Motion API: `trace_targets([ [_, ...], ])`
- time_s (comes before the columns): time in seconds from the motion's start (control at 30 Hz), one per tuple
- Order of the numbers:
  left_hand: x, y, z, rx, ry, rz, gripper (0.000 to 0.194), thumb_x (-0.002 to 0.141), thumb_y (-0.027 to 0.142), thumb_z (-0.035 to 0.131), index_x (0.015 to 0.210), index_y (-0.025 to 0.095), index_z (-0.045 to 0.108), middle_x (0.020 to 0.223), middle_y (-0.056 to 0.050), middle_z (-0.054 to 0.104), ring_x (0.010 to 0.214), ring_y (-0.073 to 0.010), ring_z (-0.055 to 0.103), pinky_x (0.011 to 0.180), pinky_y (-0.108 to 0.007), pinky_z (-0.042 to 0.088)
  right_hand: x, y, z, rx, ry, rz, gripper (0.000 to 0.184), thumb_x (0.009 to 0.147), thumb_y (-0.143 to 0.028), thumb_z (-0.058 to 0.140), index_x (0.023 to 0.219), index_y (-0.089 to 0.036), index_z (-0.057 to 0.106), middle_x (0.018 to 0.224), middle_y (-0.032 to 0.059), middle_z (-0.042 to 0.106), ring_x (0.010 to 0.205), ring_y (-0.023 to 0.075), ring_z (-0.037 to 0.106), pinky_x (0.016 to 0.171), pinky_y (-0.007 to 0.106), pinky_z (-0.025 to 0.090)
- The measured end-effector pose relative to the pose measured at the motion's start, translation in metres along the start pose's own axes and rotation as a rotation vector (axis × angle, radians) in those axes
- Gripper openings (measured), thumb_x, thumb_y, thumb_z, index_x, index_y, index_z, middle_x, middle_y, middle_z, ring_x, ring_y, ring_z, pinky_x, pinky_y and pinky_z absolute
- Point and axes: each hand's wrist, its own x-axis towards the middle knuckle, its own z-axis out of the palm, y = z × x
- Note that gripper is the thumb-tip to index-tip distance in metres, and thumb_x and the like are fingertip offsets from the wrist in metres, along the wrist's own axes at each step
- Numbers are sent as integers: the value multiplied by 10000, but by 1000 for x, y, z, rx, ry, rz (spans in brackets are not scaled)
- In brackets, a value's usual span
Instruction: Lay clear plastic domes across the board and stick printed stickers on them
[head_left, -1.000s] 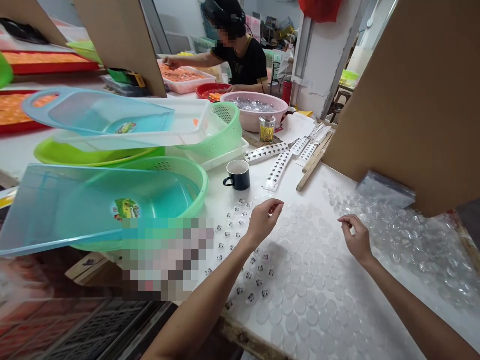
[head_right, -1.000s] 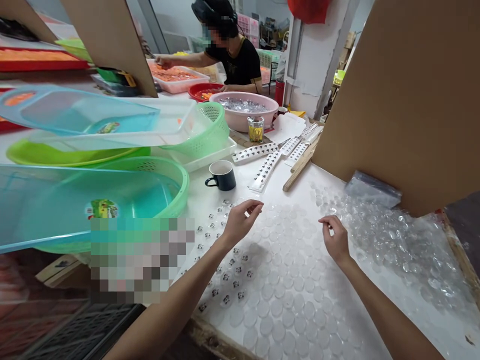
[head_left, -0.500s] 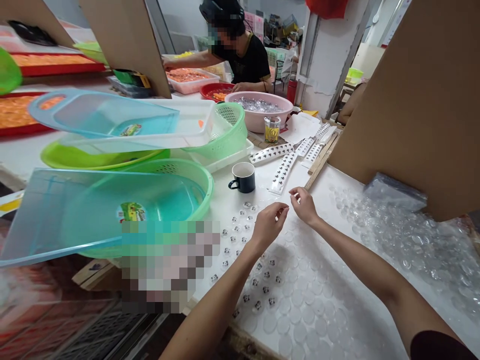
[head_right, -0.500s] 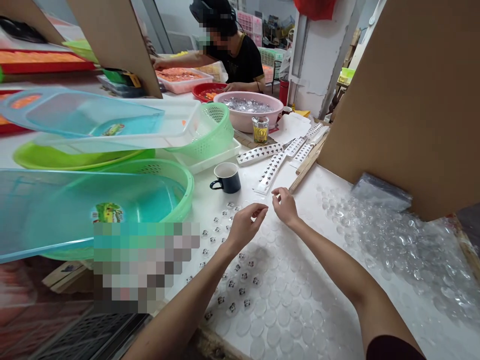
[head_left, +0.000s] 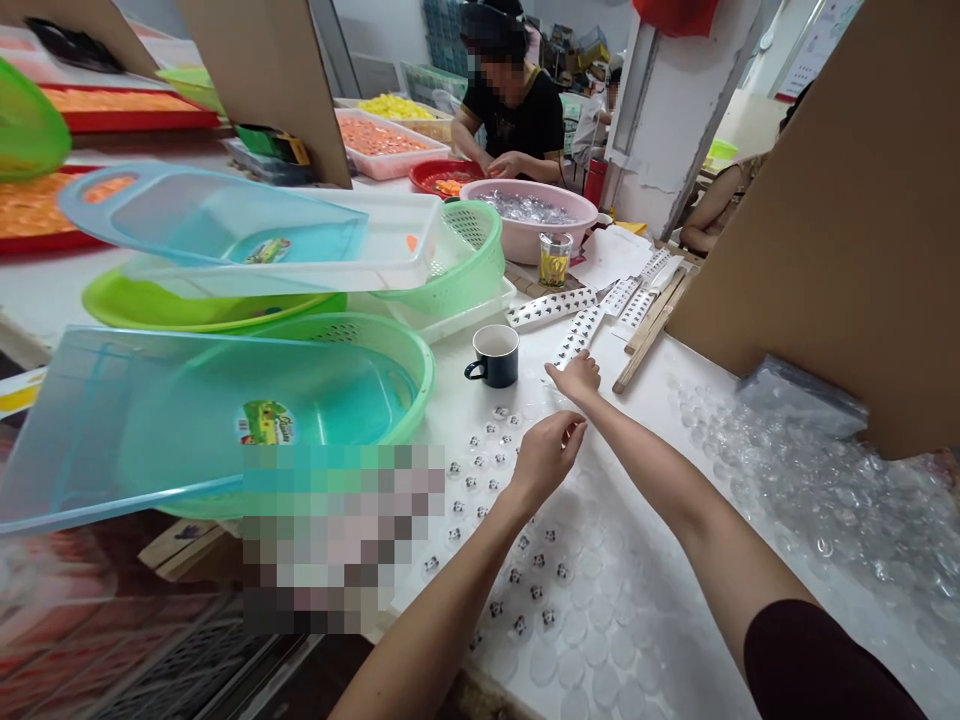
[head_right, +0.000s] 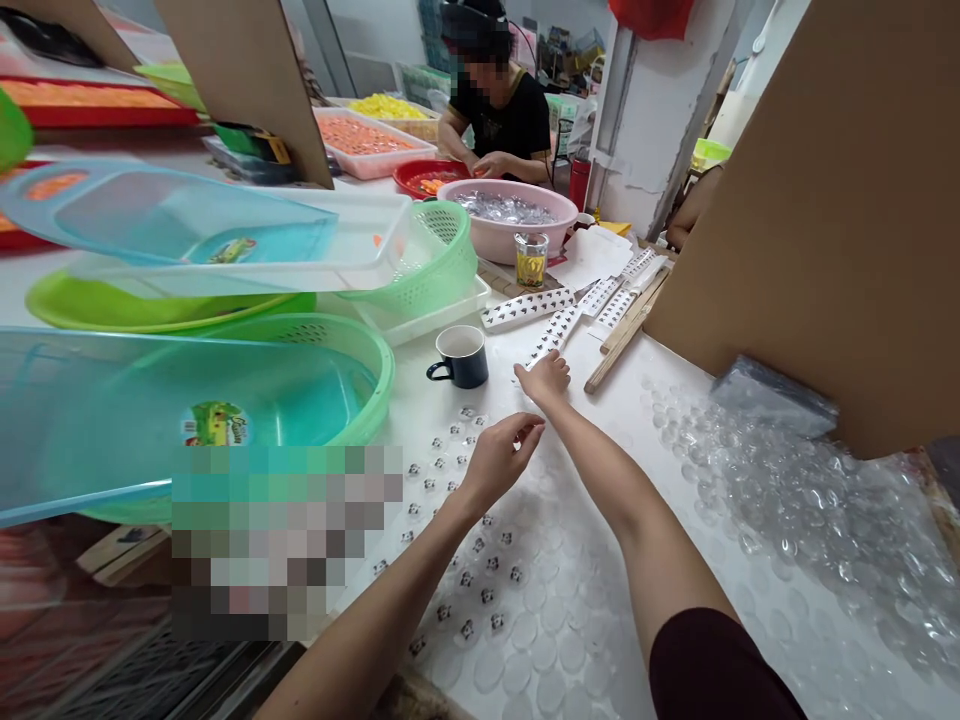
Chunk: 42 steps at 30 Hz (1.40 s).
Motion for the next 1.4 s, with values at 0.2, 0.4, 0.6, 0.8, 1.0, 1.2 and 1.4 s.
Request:
trace_targets([
  [0.2,3,-6,-4,38,27,-43,164,960,255,518,915,209,669,824,-27,719,690,-172,634,677,-283,485,16,-24,17,-67,54,95,1073,764,-378,780,1563,-35,152,1516,311,363,1387,386,347,1099,507,346],
  [0.4,3,-6,-6,13,4,-63,165,955,272,529,975,214,683,853,-33,732,715,-180,655,674,-286,491,32,-23,19,-74,37,150,1039,724,-204,747,1555,-9,154,1492,351,356,1348,398,389,1050,516,390],
  [0.6,4,-11,-4,42,-23,-63,162,964,287,529,976,214,673,829,-23,721,692,-176,646,655,-284,476,38,-17,10,-84,14,141,949,723,-167,709,1518,19,228,1447,337,421,1335,393,430,1059,510,394],
  [0.8,6,-15,-4,81,-26,-79,148,954,289,545,957,222,677,782,-9,705,660,-175,634,643,-277,458,35,-12,4,-83,5,156,917,732,-179,729,1510,-25,267,1450,320,413,1340,387,444,1030,500,441],
  [1.0,9,-18,-11,115,-23,-93,164,961,292,541,981,206,679,805,-27,714,688,-189,643,664,-291,458,31,-7,-3,-80,30,90,888,734,-130,734,1502,-71,291,1455,301,403,1333,375,458,1057,514,426],
  [1.2,11,-24,-15,212,-9,-125,180,972,292,532,1036,196,669,866,-36,724,732,-189,673,708,-293,505,28,-1,-14,-5,75,16,760,770,-46,673,1460,-112,361,1480,272,385,1371,348,422,1093,494,399],
  [1.4,39,-37,-1,477,-192,-98,291,981,229,491,1228,153,624,1209,-124,706,1122,-282,664,936,-387,531,40,10,-21,198,24,77,764,717,-23,715,1413,-156,428,1330,210,579,1152,294,621,974,419,490],
])
